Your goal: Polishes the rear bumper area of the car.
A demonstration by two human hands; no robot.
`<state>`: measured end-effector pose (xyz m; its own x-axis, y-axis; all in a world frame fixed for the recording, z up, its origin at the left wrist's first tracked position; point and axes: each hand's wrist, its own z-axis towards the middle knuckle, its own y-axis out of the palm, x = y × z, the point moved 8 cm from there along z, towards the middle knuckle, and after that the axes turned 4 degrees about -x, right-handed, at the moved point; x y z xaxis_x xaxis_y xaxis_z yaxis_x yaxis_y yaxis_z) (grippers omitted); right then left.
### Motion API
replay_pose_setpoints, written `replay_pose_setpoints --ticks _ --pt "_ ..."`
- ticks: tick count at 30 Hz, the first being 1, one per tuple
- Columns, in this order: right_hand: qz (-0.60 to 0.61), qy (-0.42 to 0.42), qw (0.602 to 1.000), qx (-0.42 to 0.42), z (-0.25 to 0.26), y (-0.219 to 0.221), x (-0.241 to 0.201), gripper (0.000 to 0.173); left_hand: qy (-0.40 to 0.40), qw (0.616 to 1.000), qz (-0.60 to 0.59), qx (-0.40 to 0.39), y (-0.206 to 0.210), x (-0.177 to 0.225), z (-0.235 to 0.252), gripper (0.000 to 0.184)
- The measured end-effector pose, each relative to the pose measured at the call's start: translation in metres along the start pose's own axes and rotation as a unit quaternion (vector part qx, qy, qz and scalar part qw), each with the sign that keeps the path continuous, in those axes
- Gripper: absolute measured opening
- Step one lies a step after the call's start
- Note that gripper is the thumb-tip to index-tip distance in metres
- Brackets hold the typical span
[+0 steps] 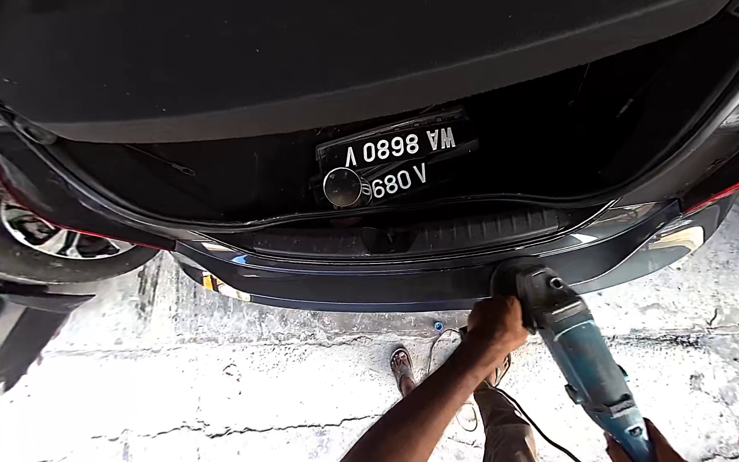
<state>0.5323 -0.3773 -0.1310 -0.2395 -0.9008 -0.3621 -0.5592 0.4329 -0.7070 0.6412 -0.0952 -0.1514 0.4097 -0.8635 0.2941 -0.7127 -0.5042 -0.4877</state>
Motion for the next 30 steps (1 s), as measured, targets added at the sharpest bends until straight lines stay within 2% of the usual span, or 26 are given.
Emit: replay_pose_setpoints --ticks 3,7,9,11,13,16,26,30 --pt "-0.012 -0.048 0.997 -0.053 -0.01 0.041 -0.056 0.05 -0.082 0.996 -0.033 0.014 0.006 -0.098 -0.033 0.048" --pt "-0.057 -0.095 0.988 -0.112 -0.011 0.098 -0.115 0.054 -0.185 0.977 -0.077 0.066 0.019 -0.211 -0.074 0.047" --pt "-0.076 -0.124 0.983 -0.112 -0.011 0.121 -0.127 0.053 -0.196 0.972 -0.076 0.1 0.028 -0.244 -0.086 0.046" --pt "-0.08 -0.143 0.982 -0.096 -0.012 0.131 -0.126 0.051 -0.194 0.971 -0.071 0.122 0.033 -0.253 -0.089 0.045" --pt "-0.069 -0.139 0.984 -0.083 -0.011 0.124 -0.116 0.052 -0.189 0.973 -0.066 0.116 0.035 -0.239 -0.085 0.043" --pt "-0.051 -0.095 0.989 -0.101 -0.009 0.091 -0.09 0.052 -0.163 0.98 -0.063 0.094 0.034 -0.193 -0.07 0.041" --pt "-0.047 -0.01 0.999 0.02 0.005 -0.06 0.024 0.041 -0.018 0.999 -0.031 0.004 0.022 0.026 0.01 0.049" --pt "-0.06 0.015 0.998 0.028 0.012 -0.106 0.05 0.044 0.039 0.998 -0.038 -0.01 0.022 0.089 0.036 0.047"
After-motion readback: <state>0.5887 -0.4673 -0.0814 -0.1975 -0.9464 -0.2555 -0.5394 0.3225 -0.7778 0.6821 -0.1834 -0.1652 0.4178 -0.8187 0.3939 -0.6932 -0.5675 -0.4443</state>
